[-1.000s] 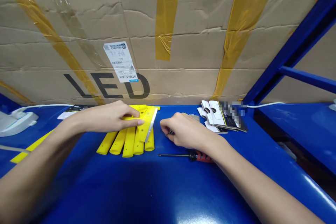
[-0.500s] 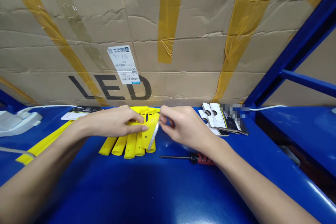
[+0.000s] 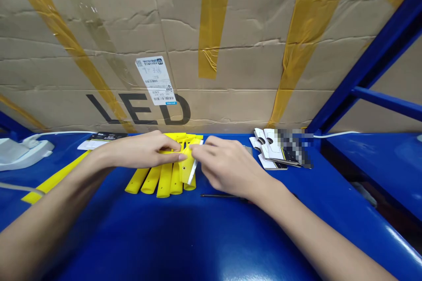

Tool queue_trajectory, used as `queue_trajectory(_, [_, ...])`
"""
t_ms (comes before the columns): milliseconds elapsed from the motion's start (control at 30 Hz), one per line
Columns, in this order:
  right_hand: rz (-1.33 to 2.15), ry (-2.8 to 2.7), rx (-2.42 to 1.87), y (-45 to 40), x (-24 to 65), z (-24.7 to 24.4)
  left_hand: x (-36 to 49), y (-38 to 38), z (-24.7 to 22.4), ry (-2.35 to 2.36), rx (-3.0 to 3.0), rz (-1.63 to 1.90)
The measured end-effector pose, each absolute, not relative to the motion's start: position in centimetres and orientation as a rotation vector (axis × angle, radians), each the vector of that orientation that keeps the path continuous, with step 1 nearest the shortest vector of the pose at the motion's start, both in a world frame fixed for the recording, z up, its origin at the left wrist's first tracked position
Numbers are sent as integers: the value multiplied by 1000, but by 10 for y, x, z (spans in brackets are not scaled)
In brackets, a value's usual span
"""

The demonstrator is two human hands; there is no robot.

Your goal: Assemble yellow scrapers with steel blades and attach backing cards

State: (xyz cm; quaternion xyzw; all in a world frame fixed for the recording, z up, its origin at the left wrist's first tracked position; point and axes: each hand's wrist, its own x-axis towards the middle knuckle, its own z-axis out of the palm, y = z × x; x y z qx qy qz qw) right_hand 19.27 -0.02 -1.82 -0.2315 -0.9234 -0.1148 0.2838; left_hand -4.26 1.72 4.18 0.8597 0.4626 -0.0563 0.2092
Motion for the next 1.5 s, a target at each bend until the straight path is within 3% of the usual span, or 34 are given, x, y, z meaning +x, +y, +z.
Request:
queue_trajectory(100, [80,-2316,-788,6,200,-19,-44,19,42,1374,2389,-197])
queue_trajectory(200, [193,-2490,-962,9,205,-18,-47,21,42,1418,2387,-199])
queue_trajectory(400, [69,-2785,-1105,9,202,-20,-47,21,40,1393,2394,-222])
queue_trajectory(967, [24,-2767,-1058,10,198,-32,-40,15,46,1376,2414,-236])
queue_trajectory(1500, [182,-2747,-962,8,200,-29,-40,17,42,1363,2393,-230])
